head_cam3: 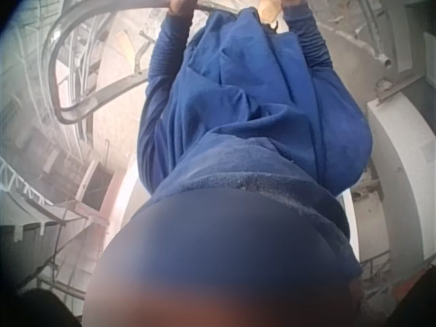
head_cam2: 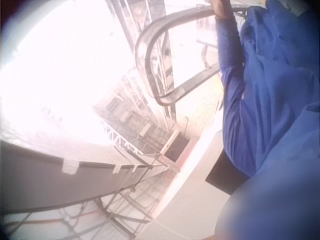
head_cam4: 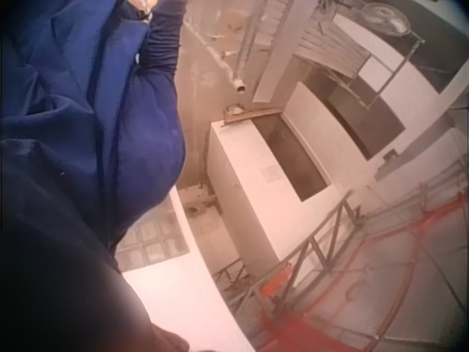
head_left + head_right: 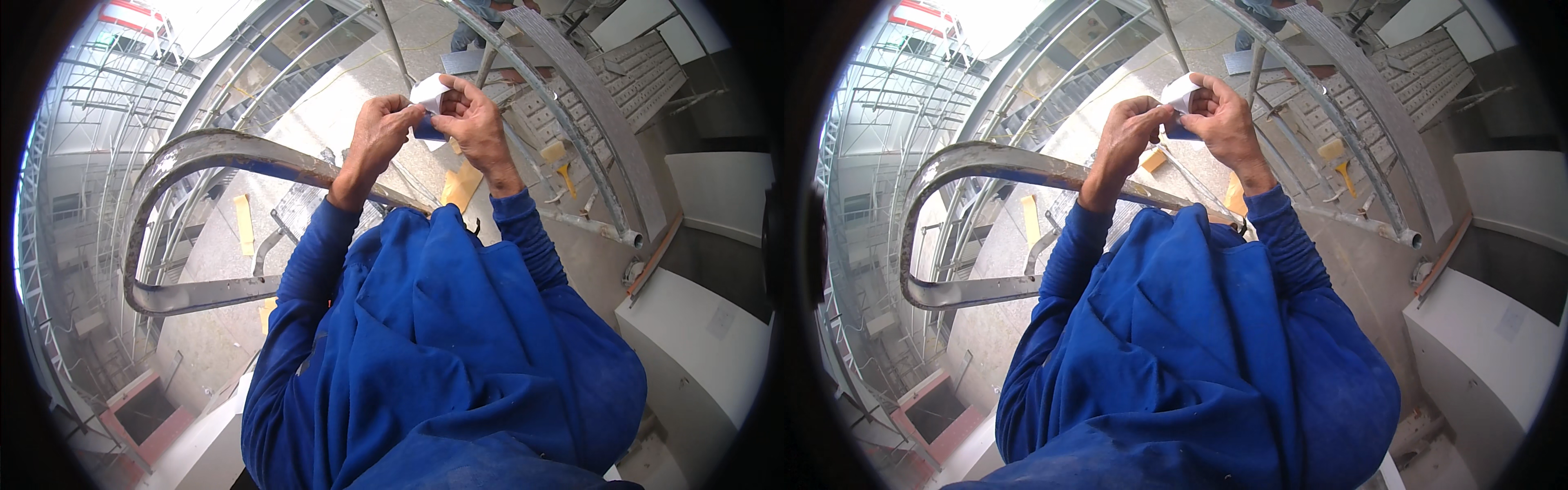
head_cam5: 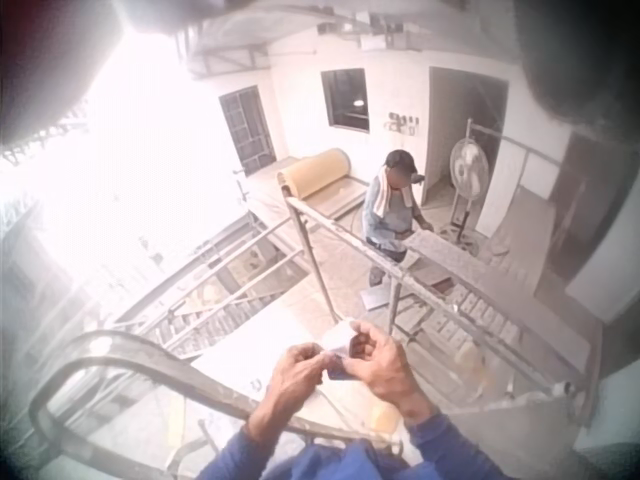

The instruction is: The person applies pieces of silver tape to a curved overhead metal beam while standing on a ladder. They tear tape from a roll, press it onto the beam, and later handle a large flat panel, positioning it against the beam.

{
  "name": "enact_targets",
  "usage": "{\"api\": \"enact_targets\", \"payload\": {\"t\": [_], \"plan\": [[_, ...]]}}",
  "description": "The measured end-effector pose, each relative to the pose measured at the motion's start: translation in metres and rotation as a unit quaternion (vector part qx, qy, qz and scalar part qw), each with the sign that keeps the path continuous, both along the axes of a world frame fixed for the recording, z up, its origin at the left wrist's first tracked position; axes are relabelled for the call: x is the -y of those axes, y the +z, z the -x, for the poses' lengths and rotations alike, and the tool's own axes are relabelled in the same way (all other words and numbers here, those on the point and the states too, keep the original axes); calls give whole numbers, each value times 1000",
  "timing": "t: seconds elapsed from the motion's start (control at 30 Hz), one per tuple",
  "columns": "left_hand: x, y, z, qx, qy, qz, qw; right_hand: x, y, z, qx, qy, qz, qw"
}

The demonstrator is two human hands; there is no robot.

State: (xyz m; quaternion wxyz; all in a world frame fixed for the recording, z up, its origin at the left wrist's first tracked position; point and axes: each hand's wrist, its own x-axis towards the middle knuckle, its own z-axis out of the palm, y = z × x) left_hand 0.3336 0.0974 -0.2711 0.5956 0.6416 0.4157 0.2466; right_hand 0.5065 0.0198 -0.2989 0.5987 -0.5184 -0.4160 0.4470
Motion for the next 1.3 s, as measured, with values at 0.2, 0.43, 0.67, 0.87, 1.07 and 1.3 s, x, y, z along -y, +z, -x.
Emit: {"api": "enact_targets", "payload": {"t": [0.2,0.43,0.67,0.87,1.07,1.3], "plan": [[4,7,0,-16,26,-15,999,2,-1,-4,-71,-4,7,997],[5,5,0,-21,28,-136,990,6,-7,-15,-146,1,-1,989],[4,5,-1,20,2,-151,988,6,-9,-18,-199,12,1,980],[10,8,-8,-23,3,-262,965,5,-9,-18,-192,16,1,981],[15,8,-12,-83,4,-359,930,6,-5,-15,-153,2,3,988],[22,4,-18,-142,11,-423,895,7,0,-12,-111,-9,12,994]]}}
